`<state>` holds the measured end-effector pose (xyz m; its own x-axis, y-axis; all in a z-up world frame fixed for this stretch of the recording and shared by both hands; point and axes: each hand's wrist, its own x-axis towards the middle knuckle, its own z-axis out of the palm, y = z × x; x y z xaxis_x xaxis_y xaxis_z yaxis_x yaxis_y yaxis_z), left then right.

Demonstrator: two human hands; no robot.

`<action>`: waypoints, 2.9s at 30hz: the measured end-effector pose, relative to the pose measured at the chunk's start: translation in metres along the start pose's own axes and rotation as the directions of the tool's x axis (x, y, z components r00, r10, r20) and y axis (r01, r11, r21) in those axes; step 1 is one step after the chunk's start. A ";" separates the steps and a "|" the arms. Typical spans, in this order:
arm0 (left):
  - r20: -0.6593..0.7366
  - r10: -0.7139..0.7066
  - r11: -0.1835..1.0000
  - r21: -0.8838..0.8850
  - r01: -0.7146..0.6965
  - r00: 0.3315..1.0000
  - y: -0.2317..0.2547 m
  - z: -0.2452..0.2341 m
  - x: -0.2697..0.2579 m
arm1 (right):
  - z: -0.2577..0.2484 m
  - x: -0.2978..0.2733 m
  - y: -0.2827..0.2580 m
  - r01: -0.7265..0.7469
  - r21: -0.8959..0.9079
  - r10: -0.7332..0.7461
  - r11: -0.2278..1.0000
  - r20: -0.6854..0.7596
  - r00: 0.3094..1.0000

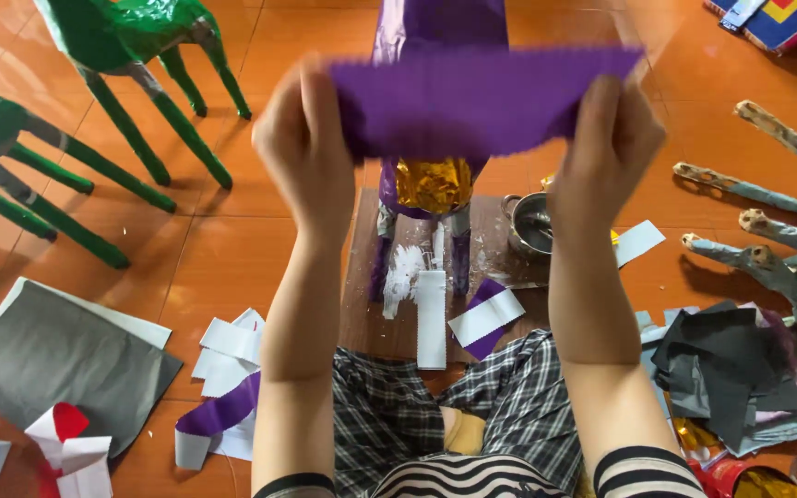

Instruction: Decorating a large paper-mache sculpture by cutting and adhering strips of colored paper and foil

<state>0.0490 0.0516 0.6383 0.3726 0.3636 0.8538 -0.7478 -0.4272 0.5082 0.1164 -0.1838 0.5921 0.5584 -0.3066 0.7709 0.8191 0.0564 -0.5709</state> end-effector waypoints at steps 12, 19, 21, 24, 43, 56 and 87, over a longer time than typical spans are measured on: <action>0.004 -0.200 0.975 0.101 0.199 0.980 -0.101 0.026 -0.007 | 0.036 -0.015 0.017 -0.431 0.294 0.355 0.853 0.277 0.893; -0.006 -0.196 0.980 0.016 0.196 0.981 -0.110 0.041 -0.012 | 0.048 -0.025 0.041 -0.481 0.453 0.371 0.751 0.313 0.874; 0.022 -0.205 0.976 -0.065 0.206 0.978 -0.119 0.042 -0.013 | 0.050 -0.023 0.040 -0.490 0.482 0.375 0.726 0.318 0.871; 0.067 -0.215 0.959 -0.176 0.224 0.974 -0.130 0.045 -0.013 | 0.051 -0.021 0.039 -0.450 0.413 0.343 0.791 0.310 0.887; 0.131 -0.268 0.870 -0.394 0.298 0.955 -0.131 0.057 -0.026 | 0.066 -0.049 0.087 -0.285 0.550 0.200 0.785 0.212 0.957; 0.256 -0.221 0.879 -0.365 0.306 0.941 -0.163 0.051 -0.089 | 0.059 -0.074 0.119 -0.119 0.045 0.099 0.992 0.313 0.945; 0.305 -0.620 0.772 0.401 0.493 0.723 -0.224 -0.099 -0.428 | -0.294 -0.222 0.370 0.385 -0.895 0.454 0.226 0.447 0.771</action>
<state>0.0026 0.0732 0.1484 0.9007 0.2748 0.3365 -0.1732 -0.4830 0.8583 0.2572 -0.3740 0.1266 0.8613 0.2137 0.4611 0.2824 -0.9555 -0.0848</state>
